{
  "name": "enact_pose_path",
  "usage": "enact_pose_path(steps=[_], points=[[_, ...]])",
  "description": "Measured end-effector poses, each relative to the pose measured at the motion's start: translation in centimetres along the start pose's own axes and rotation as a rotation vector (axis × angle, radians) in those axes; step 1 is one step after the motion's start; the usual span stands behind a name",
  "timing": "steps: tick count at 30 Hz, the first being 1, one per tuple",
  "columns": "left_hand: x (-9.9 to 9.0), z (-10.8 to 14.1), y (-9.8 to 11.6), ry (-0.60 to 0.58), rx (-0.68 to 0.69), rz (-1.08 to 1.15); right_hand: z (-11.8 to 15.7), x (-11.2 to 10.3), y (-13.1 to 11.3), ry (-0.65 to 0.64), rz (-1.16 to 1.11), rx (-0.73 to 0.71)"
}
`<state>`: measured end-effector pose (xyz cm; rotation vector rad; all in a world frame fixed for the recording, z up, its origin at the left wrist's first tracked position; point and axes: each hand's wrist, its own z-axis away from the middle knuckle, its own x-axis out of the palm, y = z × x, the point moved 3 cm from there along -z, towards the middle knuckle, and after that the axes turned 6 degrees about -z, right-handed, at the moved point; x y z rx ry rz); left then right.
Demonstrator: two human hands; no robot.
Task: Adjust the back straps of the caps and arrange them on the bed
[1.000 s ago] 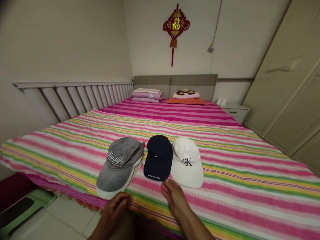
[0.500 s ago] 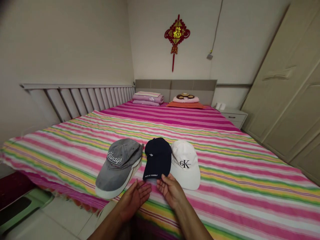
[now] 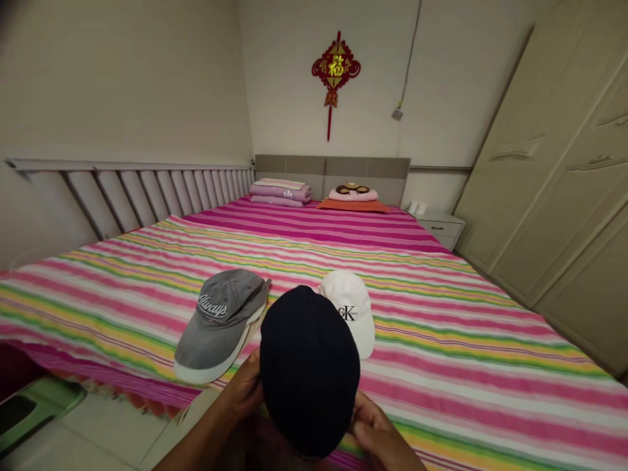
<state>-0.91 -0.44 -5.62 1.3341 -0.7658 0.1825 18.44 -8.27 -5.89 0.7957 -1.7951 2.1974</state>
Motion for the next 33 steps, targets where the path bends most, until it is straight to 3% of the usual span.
enact_pose_path(steps=[3, 6, 11, 14, 20, 26, 33], points=[[0.9, 0.6, -0.3, -0.106, -0.018, -0.042, 0.7, 0.1, -2.7, 0.119, -0.066, -0.128], [1.3, 1.1, -0.1, -0.161, -0.038, -0.072, 0.8, 0.7, -4.3, 0.140, -0.112, -0.172], [2.4, 2.2, 0.9, -0.274, -0.118, -0.049, 0.7, 0.8, -4.4, 0.188, -0.240, -0.175], [3.4, 2.3, 1.4, -0.282, -0.136, 0.014, 1.2, -0.1, -3.8, 0.219, -0.274, -0.145], [5.7, 1.6, 1.9, -0.269, -0.180, 0.029, 3.3, -0.6, -4.4, 0.095, -0.137, -0.059], [7.6, 1.6, 1.7, -0.261, -0.224, -0.002, 3.9, 1.5, -7.0, -0.007, 0.098, -0.040], [9.3, 2.3, 2.2, -0.240, -0.255, -0.327, 3.8, 3.1, -7.9, -0.002, 0.230, -0.077]])
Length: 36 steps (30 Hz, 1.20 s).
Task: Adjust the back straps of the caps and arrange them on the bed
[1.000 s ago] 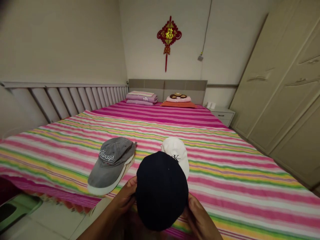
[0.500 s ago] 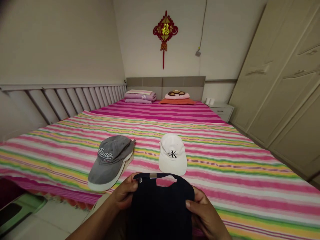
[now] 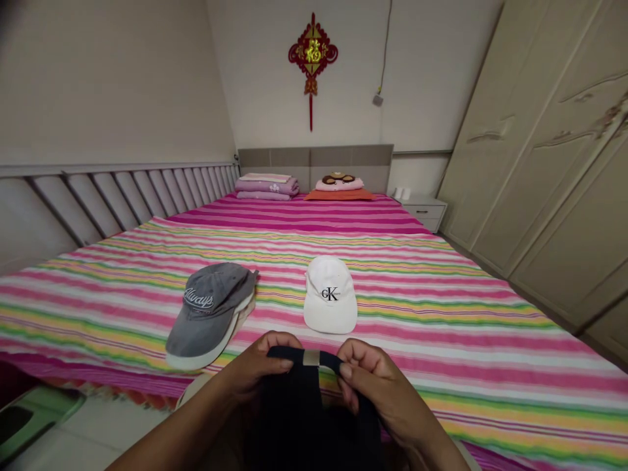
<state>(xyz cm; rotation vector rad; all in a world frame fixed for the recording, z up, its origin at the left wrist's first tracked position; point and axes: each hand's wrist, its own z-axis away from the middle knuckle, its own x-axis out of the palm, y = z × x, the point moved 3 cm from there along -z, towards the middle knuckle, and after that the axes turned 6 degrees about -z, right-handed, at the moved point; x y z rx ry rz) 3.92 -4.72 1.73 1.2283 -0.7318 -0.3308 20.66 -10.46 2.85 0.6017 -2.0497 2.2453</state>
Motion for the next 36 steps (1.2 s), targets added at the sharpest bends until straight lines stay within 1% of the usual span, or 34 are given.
enact_pose_path(steps=[2, 4, 6, 10, 13, 16, 22, 28, 30, 32, 36], points=[[0.5, 0.3, 0.6, -0.042, -0.001, -0.122, 0.1, 0.3, -0.2, -0.008, 0.032, 0.004], [0.9, 0.6, 1.0, -0.095, -0.010, -0.152, 0.1, 0.6, -0.5, -0.002, 0.055, 0.002], [1.3, 0.7, 1.1, -0.105, -0.025, -0.083, 0.1, 0.8, -0.7, 0.008, 0.064, -0.002], [1.6, 0.7, 0.4, -0.076, -0.064, 0.007, -0.1, 0.9, -0.9, -0.017, 0.150, 0.008], [1.8, 0.6, -0.4, -0.112, -0.103, 0.038, -0.2, 0.9, -0.8, -0.038, 0.226, -0.001], [1.7, 0.4, -1.1, -0.139, -0.100, 0.067, -0.2, 1.0, -0.8, -0.043, 0.226, -0.008], [1.8, 0.2, -1.5, -0.089, -0.045, 0.074, -0.1, 1.3, -0.8, -0.039, 0.169, 0.005], [1.9, 0.1, -2.0, -0.039, -0.077, 0.073, -0.2, 1.7, -0.5, -0.054, 0.154, 0.022], [1.8, 0.0, -2.1, -0.018, -0.074, 0.086, -0.3, 1.7, -0.5, -0.046, 0.159, 0.017], [1.8, 0.0, -2.2, -0.023, -0.075, 0.114, -0.4, 1.6, -0.5, -0.024, 0.158, 0.022], [1.7, -0.1, -2.0, -0.010, -0.058, 0.154, -0.6, 1.1, -0.3, 0.013, 0.147, 0.049]])
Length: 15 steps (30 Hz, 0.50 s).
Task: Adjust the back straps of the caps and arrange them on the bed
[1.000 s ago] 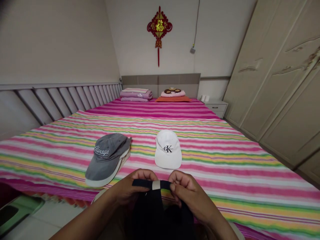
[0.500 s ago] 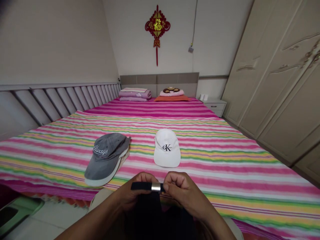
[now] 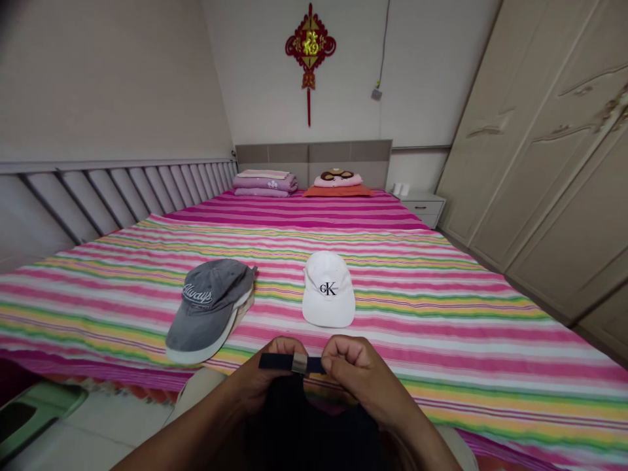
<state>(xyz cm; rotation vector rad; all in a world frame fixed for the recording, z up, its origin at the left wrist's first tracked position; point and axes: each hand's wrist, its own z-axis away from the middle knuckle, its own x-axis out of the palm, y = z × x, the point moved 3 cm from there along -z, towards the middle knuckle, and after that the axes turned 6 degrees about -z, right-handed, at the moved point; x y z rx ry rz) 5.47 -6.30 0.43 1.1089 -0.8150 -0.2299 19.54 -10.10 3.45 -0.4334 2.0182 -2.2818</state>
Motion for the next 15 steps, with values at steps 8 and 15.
enact_pose_path(steps=[8, 15], points=[[-1.4, 0.2, 1.0, 0.065, 0.086, 0.120, -1.1, -1.9, 0.5, 0.192, -0.241, -0.117], [-3.0, 0.6, 1.6, 0.176, 0.125, 0.164, -2.2, -2.3, 1.4, 0.218, -0.465, -0.106]])
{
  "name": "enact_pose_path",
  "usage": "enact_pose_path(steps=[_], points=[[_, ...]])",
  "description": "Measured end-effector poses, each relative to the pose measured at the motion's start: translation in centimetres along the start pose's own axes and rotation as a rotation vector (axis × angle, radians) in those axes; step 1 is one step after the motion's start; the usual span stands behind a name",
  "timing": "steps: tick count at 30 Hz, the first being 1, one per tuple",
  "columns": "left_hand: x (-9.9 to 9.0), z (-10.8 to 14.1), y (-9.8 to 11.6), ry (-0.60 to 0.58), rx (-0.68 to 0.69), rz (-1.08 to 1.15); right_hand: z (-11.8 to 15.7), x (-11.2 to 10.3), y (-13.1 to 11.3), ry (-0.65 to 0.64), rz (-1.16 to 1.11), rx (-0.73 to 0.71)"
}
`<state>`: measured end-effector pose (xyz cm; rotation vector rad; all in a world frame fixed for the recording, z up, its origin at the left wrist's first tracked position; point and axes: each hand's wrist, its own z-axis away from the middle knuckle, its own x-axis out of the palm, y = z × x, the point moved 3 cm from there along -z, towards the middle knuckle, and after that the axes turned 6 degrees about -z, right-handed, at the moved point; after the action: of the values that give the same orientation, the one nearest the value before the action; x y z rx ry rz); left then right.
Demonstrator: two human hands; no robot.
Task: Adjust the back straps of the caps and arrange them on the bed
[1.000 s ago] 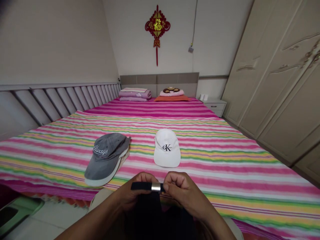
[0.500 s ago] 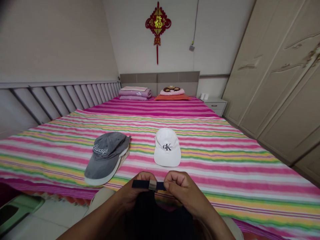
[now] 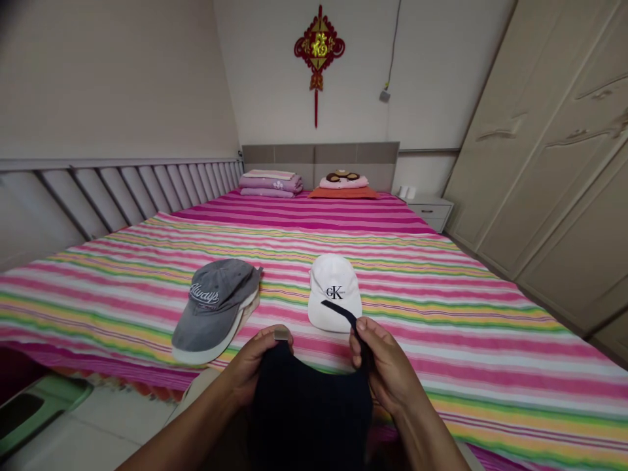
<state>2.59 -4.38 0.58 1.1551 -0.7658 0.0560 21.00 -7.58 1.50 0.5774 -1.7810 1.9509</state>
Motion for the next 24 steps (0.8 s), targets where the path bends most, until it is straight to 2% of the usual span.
enact_pose_path(steps=[5, 7, 11, 15, 18, 20, 22, 24], points=[[-1.8, -0.3, 0.8, 0.123, -0.016, 0.101, -0.1, -0.1, 3.3, -0.259, 0.020, 0.320], [-2.5, -0.2, 1.5, 0.120, -0.044, 0.077, -0.5, 0.1, 3.6, -0.249, -0.034, 0.301], [-4.1, 0.6, 3.2, 0.044, -0.103, 0.066, -2.0, 1.6, 2.4, -0.093, -0.178, 0.137], [-6.6, 2.6, 4.0, -0.071, -0.007, 0.135, -3.8, 3.7, 1.8, -0.011, -0.252, 0.115], [-8.6, 4.7, 3.0, -0.178, 0.059, 0.112, -5.0, 5.8, 2.3, -0.041, -0.276, 0.133], [-9.6, 6.0, 2.0, -0.217, 0.039, 0.043, -5.8, 7.2, 2.8, -0.081, -0.270, 0.151], [-10.4, 7.1, 1.5, -0.214, 0.024, -0.028, -6.8, 8.6, 3.4, -0.125, -0.261, 0.172], [-11.3, 7.6, 2.2, -0.152, 0.061, -0.053, -7.9, 9.9, 3.9, -0.162, -0.269, 0.204]])
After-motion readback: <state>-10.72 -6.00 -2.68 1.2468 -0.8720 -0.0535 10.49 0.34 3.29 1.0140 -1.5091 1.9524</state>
